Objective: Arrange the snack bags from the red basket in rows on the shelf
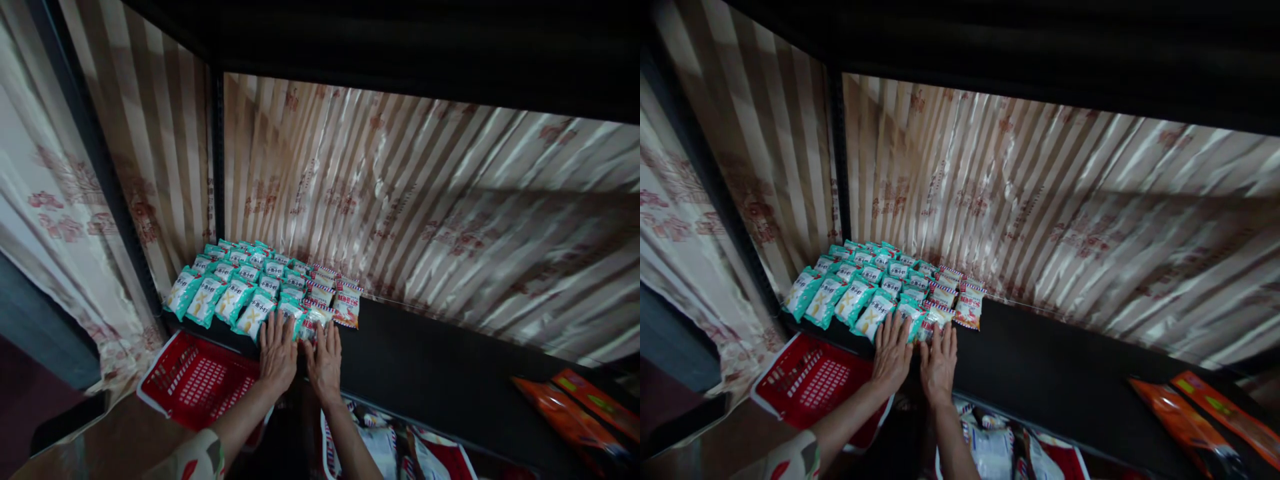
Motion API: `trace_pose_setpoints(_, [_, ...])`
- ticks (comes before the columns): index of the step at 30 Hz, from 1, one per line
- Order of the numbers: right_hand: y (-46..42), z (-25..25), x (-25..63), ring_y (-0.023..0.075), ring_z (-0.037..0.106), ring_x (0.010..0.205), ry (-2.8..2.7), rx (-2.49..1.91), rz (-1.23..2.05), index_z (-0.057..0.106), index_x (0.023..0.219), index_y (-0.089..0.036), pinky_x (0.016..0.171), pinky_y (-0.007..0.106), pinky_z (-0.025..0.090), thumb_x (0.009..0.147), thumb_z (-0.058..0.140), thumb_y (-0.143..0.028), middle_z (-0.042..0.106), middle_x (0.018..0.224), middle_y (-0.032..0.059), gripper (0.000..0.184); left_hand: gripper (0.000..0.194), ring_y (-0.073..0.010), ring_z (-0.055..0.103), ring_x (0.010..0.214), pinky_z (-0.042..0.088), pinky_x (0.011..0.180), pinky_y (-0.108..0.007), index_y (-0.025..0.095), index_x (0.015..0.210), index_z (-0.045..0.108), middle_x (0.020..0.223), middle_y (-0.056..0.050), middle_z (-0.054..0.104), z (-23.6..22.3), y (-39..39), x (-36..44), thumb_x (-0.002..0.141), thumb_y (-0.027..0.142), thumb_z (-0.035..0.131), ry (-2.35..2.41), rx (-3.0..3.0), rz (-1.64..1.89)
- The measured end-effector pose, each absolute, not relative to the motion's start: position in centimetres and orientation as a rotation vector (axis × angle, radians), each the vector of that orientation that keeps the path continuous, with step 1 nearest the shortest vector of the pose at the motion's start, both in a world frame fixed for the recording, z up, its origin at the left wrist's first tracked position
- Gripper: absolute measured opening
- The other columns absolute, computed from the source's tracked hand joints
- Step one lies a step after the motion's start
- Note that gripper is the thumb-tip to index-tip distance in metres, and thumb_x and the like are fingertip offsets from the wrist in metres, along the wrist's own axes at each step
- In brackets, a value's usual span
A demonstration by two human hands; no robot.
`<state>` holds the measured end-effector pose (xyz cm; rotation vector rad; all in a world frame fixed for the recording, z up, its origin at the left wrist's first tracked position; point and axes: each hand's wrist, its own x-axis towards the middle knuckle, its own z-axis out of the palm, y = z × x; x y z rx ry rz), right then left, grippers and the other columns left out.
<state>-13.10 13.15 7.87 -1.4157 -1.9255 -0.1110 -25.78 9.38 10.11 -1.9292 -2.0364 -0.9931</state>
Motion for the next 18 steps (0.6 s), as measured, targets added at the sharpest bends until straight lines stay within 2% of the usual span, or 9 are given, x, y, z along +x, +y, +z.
trace_pose_setpoints(4, [12.2,9.2,-15.1,0.0292,0.014,0.137,-1.986,-1.415,-0.224,0.035,0.137,-0.021,0.099,0.049,0.033,0.091,0.035,-0.039,0.02,0.149,0.0109,0.05,0.057,-0.0298,0.012,0.137,0.023,0.107,-0.054,0.025,0.14,0.026,0.149,-0.01,0.022,10.6,9.1,-28.3,0.086,0.021,0.043,-1.995,-1.877,-1.023])
trace_pose_setpoints(9, [11.9,9.5,-18.0,0.0293,0.014,0.137,-2.048,-1.479,-0.279,0.038,0.136,-0.023,0.102,0.05,0.027,0.09,0.037,-0.039,0.025,0.148,0.0094,0.049,0.052,-0.0316,0.012,0.137,0.024,0.106,-0.054,0.022,0.138,0.032,0.148,-0.014,0.021,9.8,9.6,-32.3,0.087,0.023,0.042,-1.979,-1.813,-0.977])
trace_pose_setpoints(13, [12.2,9.0,-19.3,0.0283,0.014,0.137,-2.038,-1.528,-0.291,0.037,0.136,-0.021,0.102,0.049,0.027,0.09,0.036,-0.038,0.028,0.147,0.0111,0.049,0.052,-0.0301,0.017,0.136,0.026,0.105,-0.052,0.023,0.138,0.032,0.147,-0.011,0.026,8.7,9.9,-33.8,0.087,0.022,0.041,-1.888,-1.946,-0.881])
trace_pose_setpoints(18, [12.4,8.5,-19.8,0.0287,0.011,0.137,-2.018,-1.525,-0.286,0.035,0.137,-0.022,0.101,0.05,0.027,0.09,0.034,-0.04,0.022,0.149,0.0115,0.05,0.053,-0.0292,0.014,0.137,0.022,0.108,-0.052,0.024,0.138,0.031,0.148,-0.009,0.023,8.6,10.1,-35.7,0.087,0.023,0.042,-1.834,-1.953,-0.878])
